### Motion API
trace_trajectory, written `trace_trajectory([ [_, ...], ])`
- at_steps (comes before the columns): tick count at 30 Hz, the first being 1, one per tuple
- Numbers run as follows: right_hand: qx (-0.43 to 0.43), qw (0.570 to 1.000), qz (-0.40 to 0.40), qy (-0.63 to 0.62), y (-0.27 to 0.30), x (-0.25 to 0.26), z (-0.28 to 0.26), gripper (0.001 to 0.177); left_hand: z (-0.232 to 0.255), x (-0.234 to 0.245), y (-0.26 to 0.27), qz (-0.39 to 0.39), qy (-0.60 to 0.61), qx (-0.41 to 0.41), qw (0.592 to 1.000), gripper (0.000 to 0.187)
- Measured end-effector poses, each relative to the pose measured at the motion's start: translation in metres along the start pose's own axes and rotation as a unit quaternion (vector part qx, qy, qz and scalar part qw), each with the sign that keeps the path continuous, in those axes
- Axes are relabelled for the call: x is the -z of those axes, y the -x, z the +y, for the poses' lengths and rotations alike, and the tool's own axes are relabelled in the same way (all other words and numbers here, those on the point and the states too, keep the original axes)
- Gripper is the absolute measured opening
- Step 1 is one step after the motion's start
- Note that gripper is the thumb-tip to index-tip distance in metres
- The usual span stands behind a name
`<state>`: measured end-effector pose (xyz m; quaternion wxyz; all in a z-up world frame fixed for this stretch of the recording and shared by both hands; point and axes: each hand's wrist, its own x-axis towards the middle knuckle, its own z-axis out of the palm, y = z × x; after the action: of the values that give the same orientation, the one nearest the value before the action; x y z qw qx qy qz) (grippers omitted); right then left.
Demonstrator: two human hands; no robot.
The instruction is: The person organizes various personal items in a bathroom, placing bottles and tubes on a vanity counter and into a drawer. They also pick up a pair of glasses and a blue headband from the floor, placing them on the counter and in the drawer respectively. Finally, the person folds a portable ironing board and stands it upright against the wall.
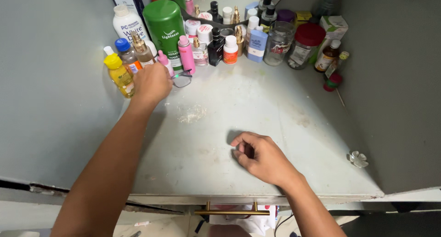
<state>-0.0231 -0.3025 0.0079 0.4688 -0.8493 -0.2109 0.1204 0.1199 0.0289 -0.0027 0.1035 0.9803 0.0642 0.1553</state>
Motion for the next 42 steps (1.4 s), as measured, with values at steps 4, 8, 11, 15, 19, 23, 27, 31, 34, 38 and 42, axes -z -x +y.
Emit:
trace_trajectory([
  [4,0.006,1.0,0.007,0.006,0.001,0.0,-0.001,0.019,-0.007,-0.006,-0.004,0.013,-0.004,-0.001,1.0,0.013],
  [8,0.028,0.999,0.016,0.006,0.005,-0.001,0.0,0.018,-0.004,-0.003,-0.001,0.019,-0.035,-0.01,0.999,0.013],
  [11,0.071,0.997,0.023,-0.002,0.011,-0.002,0.004,0.016,0.017,0.01,0.011,0.041,0.03,-0.021,0.998,0.011],
  [15,0.065,0.996,0.03,-0.059,0.023,-0.003,0.012,0.012,0.068,0.025,0.044,0.062,0.093,-0.062,0.992,0.011],
  [19,0.07,0.991,0.048,-0.108,0.043,0.003,0.02,0.008,0.123,0.026,0.085,0.084,0.172,-0.137,0.972,0.018],
  [23,0.071,0.989,0.058,-0.12,0.061,0.009,0.029,0.006,0.161,0.025,0.129,0.1,0.265,-0.207,0.937,0.021],
  [27,0.102,0.985,0.068,-0.119,0.076,0.014,0.035,0.005,0.185,0.028,0.164,0.049,0.322,-0.198,0.924,0.015],
  [31,0.107,0.984,0.068,-0.129,0.089,0.014,0.037,0.008,0.203,0.032,0.194,0.033,0.373,-0.174,0.911,0.018],
  [34,0.032,0.982,0.066,-0.177,0.099,0.011,0.037,0.013,0.204,0.036,0.213,0.024,0.395,-0.171,0.902,0.024],
  [38,0.087,0.98,0.101,-0.148,0.106,0.004,0.036,0.017,0.199,0.038,0.235,0.024,0.419,-0.174,0.891,0.028],
  [42,0.124,0.976,0.15,-0.096,0.122,-0.012,0.035,0.017,0.187,0.033,0.255,-0.011,0.427,-0.155,0.891,0.031],
])
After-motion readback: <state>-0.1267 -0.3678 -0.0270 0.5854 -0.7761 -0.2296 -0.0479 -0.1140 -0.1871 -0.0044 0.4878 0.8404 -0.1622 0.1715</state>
